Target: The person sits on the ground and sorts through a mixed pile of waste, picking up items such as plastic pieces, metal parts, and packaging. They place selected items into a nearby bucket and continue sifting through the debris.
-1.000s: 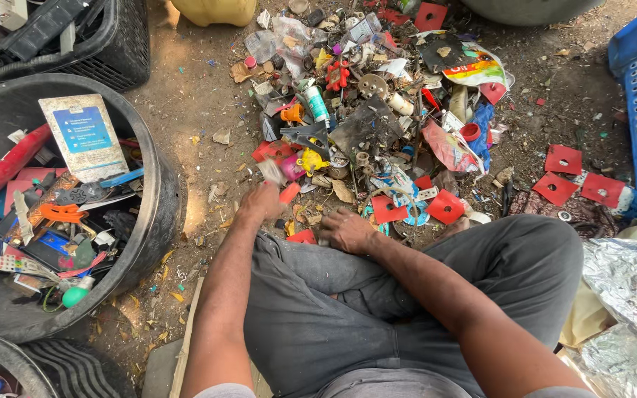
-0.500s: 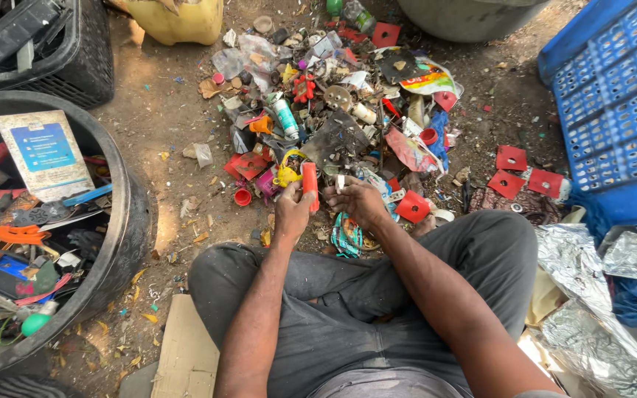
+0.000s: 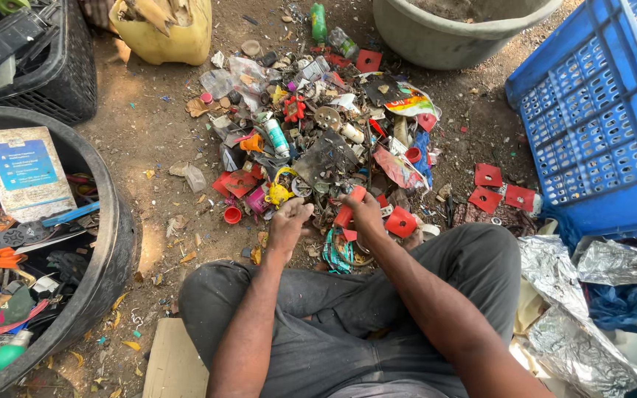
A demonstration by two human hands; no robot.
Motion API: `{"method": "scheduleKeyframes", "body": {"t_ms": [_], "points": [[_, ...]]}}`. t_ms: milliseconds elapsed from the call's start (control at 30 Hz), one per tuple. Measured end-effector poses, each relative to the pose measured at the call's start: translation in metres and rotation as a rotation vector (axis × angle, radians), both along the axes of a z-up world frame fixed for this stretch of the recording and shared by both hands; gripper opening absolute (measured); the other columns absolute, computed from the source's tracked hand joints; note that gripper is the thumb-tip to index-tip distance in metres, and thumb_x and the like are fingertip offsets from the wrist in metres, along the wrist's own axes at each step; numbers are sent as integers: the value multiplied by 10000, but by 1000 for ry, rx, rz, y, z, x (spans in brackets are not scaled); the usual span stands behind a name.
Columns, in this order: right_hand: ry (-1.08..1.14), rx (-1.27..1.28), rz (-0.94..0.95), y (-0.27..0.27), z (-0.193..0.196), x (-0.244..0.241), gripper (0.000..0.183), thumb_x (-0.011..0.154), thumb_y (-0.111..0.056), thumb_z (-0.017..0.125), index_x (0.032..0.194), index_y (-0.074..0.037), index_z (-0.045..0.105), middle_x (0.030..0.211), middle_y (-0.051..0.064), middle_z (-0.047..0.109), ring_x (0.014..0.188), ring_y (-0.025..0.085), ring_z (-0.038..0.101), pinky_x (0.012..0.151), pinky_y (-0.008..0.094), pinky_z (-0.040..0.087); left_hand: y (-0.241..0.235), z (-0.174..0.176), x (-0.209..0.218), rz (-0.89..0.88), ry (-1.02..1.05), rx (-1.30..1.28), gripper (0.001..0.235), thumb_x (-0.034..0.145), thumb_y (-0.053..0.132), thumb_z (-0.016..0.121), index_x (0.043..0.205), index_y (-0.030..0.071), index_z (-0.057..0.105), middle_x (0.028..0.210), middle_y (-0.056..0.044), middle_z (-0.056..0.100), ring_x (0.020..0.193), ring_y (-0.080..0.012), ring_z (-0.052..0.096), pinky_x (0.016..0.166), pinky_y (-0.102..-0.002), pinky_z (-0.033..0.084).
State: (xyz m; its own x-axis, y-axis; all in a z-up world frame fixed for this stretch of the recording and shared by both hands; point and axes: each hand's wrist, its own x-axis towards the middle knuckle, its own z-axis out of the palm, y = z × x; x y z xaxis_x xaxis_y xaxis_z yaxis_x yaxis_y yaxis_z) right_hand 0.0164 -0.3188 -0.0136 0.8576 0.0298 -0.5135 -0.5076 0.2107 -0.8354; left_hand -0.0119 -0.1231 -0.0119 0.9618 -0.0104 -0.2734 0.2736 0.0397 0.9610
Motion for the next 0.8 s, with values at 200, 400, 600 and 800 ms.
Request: {"method": "scheduleKeyframes", "body": {"t_ms": [200, 400, 600, 800], "points": [[-404, -727, 207, -8, 12, 32, 434, 1018, -412, 569, 1282, -67, 567, 1148, 177, 680, 980, 304, 698, 836, 467, 578, -7, -24, 3, 64, 227, -368, 541, 773, 164, 818, 1264, 59, 617, 937, -96, 662, 725, -222, 663, 546, -351, 574], [-782, -945, 407, -70, -33, 84, 240, 1041, -184, 570, 1200, -48, 687, 1039, 153, 744, 911, 304, 694, 793, 413, 557, 1, -30, 4, 137, 254, -280, 346, 793, 130, 780, 1094, 39, 637, 897, -109, 665, 620, -216, 671, 483, -367, 568], [-642, -710, 79, -90, -19, 72, 246, 908, -138, 676, 1120, -33, 743, 1038, 129, 790, 923, 183, 751, 824, 316, 573, -1, -20, 16, 108, 239, -409, 303, 787, 124, 742, 1063, 75, 625, 912, -79, 699, 734, -221, 718, 514, -370, 599], [-428, -1220, 753, -100, 1, 54, 239, 893, -202, 662, 1064, -122, 808, 986, 186, 765, 888, 369, 706, 803, 468, 556, 1, -17, 19, 137, 234, -326, 239, 825, 145, 736, 1024, 59, 637, 854, -80, 690, 698, -194, 691, 526, -339, 590]]}}
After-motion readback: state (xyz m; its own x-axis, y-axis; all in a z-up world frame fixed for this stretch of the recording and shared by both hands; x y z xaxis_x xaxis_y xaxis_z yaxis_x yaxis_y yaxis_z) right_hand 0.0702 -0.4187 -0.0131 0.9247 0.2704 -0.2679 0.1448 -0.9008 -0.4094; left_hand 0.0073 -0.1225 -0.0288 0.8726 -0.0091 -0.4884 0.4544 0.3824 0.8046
